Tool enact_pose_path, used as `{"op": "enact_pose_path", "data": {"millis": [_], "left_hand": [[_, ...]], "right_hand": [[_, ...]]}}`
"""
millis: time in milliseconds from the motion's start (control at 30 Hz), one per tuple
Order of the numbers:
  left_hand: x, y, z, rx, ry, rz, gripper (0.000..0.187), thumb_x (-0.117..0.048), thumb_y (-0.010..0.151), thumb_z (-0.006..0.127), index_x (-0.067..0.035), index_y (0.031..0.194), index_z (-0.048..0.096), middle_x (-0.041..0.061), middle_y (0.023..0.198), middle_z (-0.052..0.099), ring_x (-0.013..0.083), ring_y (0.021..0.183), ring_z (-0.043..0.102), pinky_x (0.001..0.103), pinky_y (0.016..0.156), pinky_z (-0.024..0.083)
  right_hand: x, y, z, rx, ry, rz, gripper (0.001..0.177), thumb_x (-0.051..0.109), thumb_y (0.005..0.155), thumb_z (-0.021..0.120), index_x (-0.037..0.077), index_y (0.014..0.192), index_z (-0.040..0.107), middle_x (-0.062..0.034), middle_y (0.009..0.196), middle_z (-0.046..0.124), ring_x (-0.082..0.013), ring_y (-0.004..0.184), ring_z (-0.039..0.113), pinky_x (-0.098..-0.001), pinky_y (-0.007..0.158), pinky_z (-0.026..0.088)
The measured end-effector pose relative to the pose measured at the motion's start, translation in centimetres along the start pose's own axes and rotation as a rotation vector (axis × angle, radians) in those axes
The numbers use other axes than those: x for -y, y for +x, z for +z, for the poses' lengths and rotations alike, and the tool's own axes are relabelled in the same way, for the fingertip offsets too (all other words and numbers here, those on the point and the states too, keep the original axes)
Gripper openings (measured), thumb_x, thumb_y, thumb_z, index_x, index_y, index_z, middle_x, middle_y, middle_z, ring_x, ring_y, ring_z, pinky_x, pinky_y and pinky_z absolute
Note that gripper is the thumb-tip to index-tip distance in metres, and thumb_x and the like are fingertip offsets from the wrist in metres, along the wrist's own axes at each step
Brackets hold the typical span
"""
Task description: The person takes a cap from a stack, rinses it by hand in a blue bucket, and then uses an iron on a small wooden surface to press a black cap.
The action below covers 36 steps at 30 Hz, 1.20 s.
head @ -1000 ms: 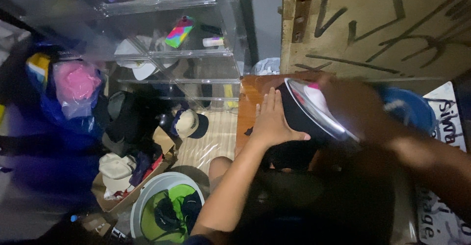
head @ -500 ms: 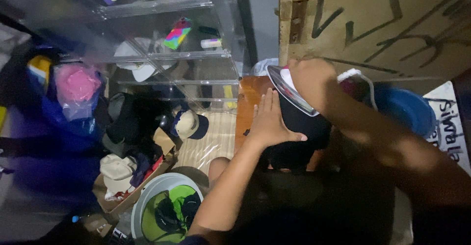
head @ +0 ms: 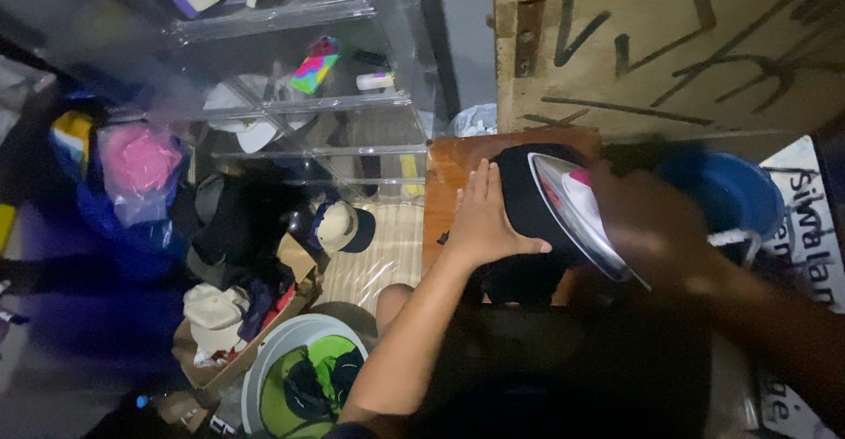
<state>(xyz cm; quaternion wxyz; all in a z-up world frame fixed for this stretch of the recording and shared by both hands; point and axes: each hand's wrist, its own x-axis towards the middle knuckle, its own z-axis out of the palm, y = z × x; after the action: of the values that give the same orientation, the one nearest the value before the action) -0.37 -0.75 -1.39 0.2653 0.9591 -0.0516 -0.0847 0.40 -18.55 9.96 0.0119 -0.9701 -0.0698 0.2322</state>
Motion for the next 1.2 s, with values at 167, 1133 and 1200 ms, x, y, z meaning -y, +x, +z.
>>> {"op": "enact_pose_path", "data": {"millis": [167,1133,1200], "left_hand": [[-1.9,-1.3,-3.1,0.04,-0.144,0.034,0.129,-0.053,0.05,0.08,0.011,0.141,0.015,0.033,0.147,0.012,0.0495,0.137,0.013,0.062,0.108,0.013],[-1.9,-0.8,-2.6,0.024,-0.123,0.037,0.131,-0.053,0.047,0.083,0.009,0.142,0.017,0.032,0.146,0.015,0.048,0.136,0.018,0.063,0.106,0.016],[-1.9,-0.9,-2.6,0.014,-0.123,0.038,0.131,-0.053,0.047,0.083,0.009,0.141,0.018,0.032,0.146,0.016,0.0482,0.136,0.018,0.063,0.106,0.017]], "right_hand": [[2.4,-1.8,-3.3,-0.066,0.336,0.052,0.019,0.008,0.092,0.055,-0.003,0.107,0.061,-0.022,0.092,0.068,-0.0382,0.082,0.068,-0.046,0.071,0.053],[0.6,-1.4,-1.4,-0.134,0.139,0.029,0.024,0.01,0.093,0.049,-0.002,0.11,0.058,-0.0214,0.084,0.068,-0.036,0.078,0.068,-0.0441,0.065,0.054],[0.4,2.0,-0.4,-0.18,-0.061,-0.039,0.022,0.013,0.092,0.051,0.005,0.111,0.06,-0.0156,0.084,0.07,-0.029,0.074,0.071,-0.0387,0.058,0.056]]}}
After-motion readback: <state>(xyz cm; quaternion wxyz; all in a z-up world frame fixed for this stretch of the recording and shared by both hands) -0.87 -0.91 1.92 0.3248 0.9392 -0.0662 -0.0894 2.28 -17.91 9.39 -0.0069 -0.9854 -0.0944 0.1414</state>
